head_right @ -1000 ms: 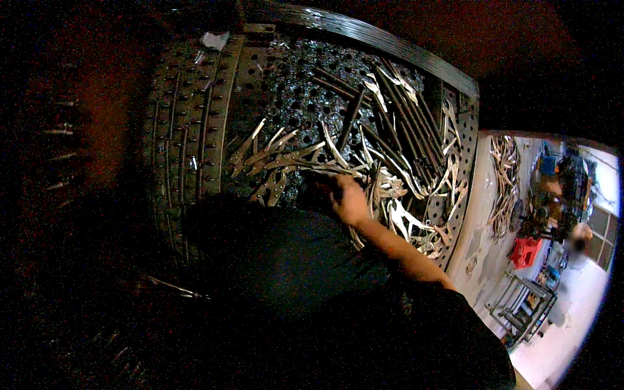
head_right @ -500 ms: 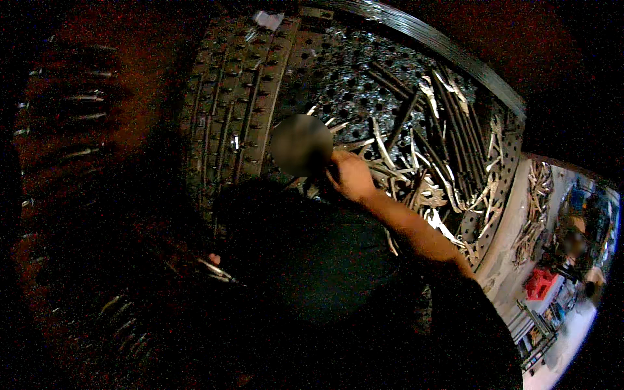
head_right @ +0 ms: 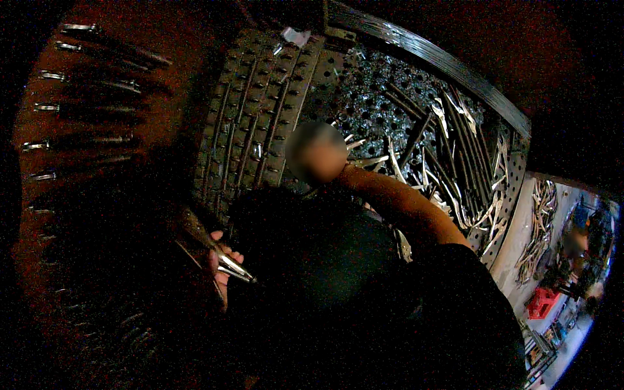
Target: The person uses locking pliers to pick up various hand tools from a metal grate and hang them onto hooks on a wooden board.
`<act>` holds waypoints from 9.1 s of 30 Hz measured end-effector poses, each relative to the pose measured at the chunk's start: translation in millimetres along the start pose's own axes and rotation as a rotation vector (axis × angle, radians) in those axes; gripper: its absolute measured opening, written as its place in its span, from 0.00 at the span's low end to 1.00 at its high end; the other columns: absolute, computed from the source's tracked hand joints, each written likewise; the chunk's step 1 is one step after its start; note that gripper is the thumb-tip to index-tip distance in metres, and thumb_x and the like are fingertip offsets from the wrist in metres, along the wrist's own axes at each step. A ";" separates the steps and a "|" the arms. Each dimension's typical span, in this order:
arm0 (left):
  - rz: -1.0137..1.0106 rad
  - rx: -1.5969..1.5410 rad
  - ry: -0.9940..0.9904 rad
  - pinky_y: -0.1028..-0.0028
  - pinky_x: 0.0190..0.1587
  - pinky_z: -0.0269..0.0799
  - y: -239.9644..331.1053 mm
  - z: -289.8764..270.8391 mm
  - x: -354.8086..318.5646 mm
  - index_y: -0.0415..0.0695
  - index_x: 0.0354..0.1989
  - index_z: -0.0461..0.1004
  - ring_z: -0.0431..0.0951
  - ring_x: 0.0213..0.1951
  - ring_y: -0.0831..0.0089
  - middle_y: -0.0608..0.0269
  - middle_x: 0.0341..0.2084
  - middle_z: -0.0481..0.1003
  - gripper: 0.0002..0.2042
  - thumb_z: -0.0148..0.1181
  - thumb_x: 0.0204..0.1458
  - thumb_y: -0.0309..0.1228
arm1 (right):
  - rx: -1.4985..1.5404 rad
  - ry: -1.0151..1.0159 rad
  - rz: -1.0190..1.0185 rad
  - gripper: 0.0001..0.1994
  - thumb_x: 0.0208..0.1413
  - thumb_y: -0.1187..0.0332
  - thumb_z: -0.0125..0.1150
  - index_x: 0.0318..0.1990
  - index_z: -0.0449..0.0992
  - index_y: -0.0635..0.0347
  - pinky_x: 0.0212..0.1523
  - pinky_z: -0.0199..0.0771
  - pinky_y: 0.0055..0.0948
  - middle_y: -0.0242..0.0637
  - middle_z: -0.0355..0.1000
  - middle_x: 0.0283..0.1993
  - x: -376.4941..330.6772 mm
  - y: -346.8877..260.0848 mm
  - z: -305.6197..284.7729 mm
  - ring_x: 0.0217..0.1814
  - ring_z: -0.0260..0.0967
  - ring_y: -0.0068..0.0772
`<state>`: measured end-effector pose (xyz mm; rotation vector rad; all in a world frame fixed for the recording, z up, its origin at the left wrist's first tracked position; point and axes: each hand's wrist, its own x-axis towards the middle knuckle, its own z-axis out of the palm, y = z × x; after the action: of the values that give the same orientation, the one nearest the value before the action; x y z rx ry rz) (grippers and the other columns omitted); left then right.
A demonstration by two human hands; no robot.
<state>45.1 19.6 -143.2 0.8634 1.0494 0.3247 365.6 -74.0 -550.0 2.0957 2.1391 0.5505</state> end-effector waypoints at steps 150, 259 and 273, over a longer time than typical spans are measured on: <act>0.922 0.446 0.514 0.64 0.66 0.60 349.5 244.9 193.4 0.32 0.71 0.50 0.69 0.61 0.58 0.45 0.60 0.71 0.30 0.52 0.63 0.29 | 2.062 0.206 0.486 0.35 0.48 0.85 0.53 0.69 0.63 0.60 0.59 0.65 0.23 0.31 0.70 0.55 114.4 162.0 -369.7 0.57 0.66 0.24; 0.947 0.213 -0.083 0.71 0.55 0.75 343.9 171.4 109.0 0.39 0.44 0.77 0.81 0.46 0.71 0.57 0.42 0.82 0.10 0.66 0.59 0.31 | 1.801 0.359 0.153 0.33 0.51 0.76 0.57 0.69 0.63 0.62 0.69 0.60 0.31 0.45 0.70 0.65 259.4 194.0 -391.1 0.67 0.66 0.37; 0.951 0.193 -0.071 0.72 0.55 0.75 342.3 169.6 110.1 0.39 0.42 0.77 0.81 0.48 0.70 0.56 0.42 0.82 0.09 0.68 0.58 0.29 | 1.879 0.293 0.191 0.30 0.51 0.77 0.58 0.66 0.65 0.58 0.60 0.68 0.30 0.38 0.74 0.52 259.7 193.5 -404.6 0.54 0.70 0.32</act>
<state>297.6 227.2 83.1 1.5100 0.5427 0.9870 408.0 103.4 -64.9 2.7127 2.8839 -2.1296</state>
